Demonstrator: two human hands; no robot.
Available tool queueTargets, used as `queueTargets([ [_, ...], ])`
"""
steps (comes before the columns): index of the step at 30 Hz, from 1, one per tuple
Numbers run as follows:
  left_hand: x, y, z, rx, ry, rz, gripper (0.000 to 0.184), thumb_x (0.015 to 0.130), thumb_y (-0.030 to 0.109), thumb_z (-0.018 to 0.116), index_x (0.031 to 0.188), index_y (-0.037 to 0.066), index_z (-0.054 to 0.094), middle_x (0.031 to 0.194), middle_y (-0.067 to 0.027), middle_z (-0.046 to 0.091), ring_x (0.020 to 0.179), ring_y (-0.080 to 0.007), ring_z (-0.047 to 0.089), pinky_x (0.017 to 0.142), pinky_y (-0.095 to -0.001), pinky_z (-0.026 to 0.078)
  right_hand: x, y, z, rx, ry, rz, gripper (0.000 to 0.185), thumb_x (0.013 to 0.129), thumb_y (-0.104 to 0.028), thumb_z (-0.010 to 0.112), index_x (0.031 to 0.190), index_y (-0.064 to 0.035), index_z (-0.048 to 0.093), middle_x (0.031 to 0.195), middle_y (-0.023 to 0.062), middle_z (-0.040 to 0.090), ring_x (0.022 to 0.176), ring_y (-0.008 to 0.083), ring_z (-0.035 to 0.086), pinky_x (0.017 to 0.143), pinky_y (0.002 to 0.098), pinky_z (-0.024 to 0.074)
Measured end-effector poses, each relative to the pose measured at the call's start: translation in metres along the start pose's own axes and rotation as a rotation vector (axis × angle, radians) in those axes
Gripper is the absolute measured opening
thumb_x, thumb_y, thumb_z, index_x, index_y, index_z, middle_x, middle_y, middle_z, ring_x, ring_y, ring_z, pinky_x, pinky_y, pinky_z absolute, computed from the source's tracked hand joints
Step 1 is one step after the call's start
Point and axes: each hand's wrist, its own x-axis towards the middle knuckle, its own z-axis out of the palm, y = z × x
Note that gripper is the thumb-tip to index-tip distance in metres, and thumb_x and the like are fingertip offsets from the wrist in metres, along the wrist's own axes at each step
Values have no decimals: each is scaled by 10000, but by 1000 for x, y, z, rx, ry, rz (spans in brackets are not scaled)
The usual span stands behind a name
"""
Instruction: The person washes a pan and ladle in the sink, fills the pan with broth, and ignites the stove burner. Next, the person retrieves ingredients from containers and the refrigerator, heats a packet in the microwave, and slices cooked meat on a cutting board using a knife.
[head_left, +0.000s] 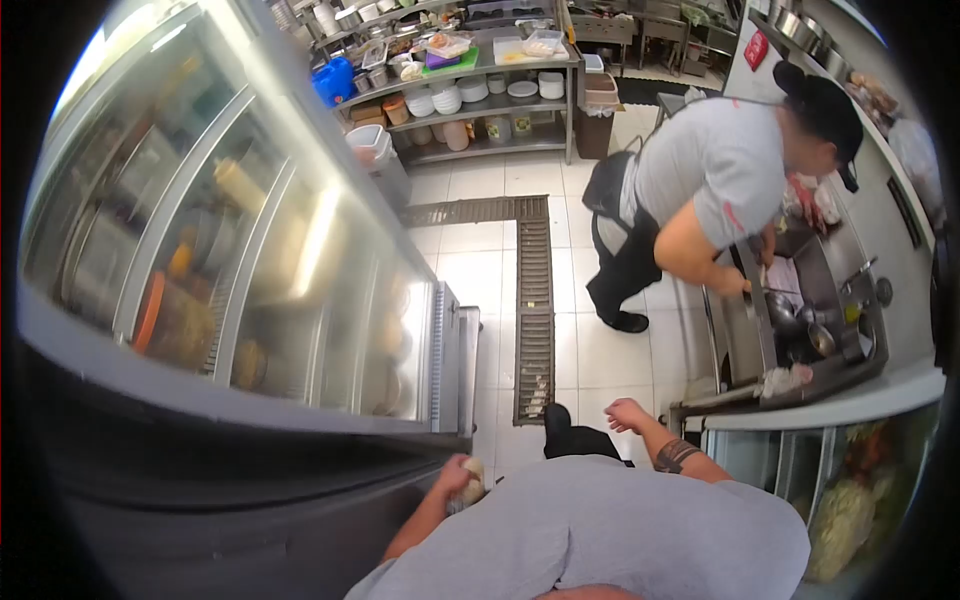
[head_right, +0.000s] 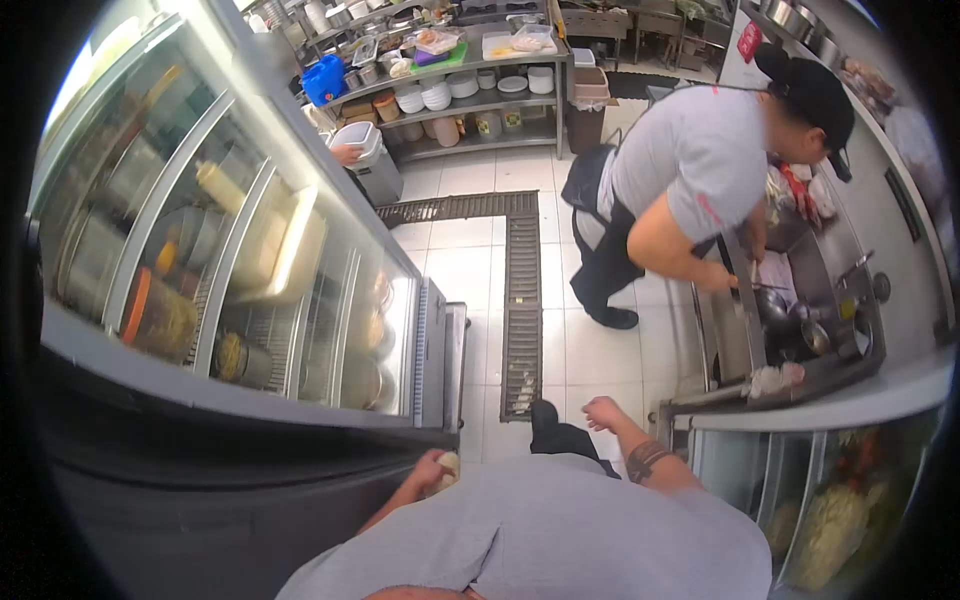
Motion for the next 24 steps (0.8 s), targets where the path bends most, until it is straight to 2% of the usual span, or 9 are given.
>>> queueTargets([
  [3,52,104,-33,-224,89,74,772,722,29,789,1443,45,511,1329,-190,626,1230,-327,606,1020,-433,504,37,-86,6,-179,-171,-112,257,956,-266,652,1022,-19,678,867,72,684,677,163,657,564,313,553],
  [9,117,310,-60,0,387,351,871,793,78,746,1552,-12,328,1468,-265,509,1363,-381,508,1120,-431,428,58,-295,46,-177,-508,-275,421,1010,-430,639,1221,-66,654,1059,50,687,919,171,687,766,331,579],
  [11,137,358,-60,-106,242,425,1001,819,118,765,1612,-10,168,1544,-284,417,1438,-375,431,1165,-418,384,49,-355,60,360,-701,-176,493,1016,-473,633,1333,-97,615,1159,62,685,999,190,691,840,366,583],
  [14,172,412,-74,-177,26,626,1147,829,164,801,1637,24,-1,1585,-281,368,1456,-389,412,1156,-419,402,104,-411,68,310,-590,-339,507,1019,-457,635,1392,-117,582,1199,72,690,1041,203,695,857,402,595],
  [17,244,447,-108,-276,-15,500,1103,841,156,783,1646,51,37,1538,-252,453,1378,-371,519,1080,-413,481,162,-474,34,354,-810,-114,485,1019,-398,648,1414,-135,550,1258,62,666,1099,203,678,877,362,577],
  [18,267,461,-123,-173,15,512,985,856,114,752,1643,67,161,1460,-209,549,1250,-322,624,995,-401,538,179,-491,26,332,-742,-111,495,1009,-374,669,1406,-103,552,1238,55,669,1084,186,675,885,347,572],
  [21,317,521,-178,-350,-313,352,849,879,63,707,1611,38,276,1452,-212,548,1237,-296,604,1011,-394,528,231,-544,5,143,-622,-145,488,1003,-344,680,1392,-76,557,1217,60,672,1040,179,684,862,341,577],
  [23,369,538,-197,-442,-293,332,800,888,70,687,1600,49,321,1436,-170,575,1149,-237,632,957,-363,544,266,-580,-5,82,-638,-199,474,1007,-321,674,1393,-71,557,1209,70,675,1015,181,692,840,346,578],
  [24,390,555,-212,-330,-315,473,810,880,59,690,1601,57,322,1412,-164,589,1115,-221,640,935,-355,547,278,-601,-13,114,-607,-140,472,1015,-319,660,1396,-62,554,1204,71,679,1006,181,694,836,345,574],
])
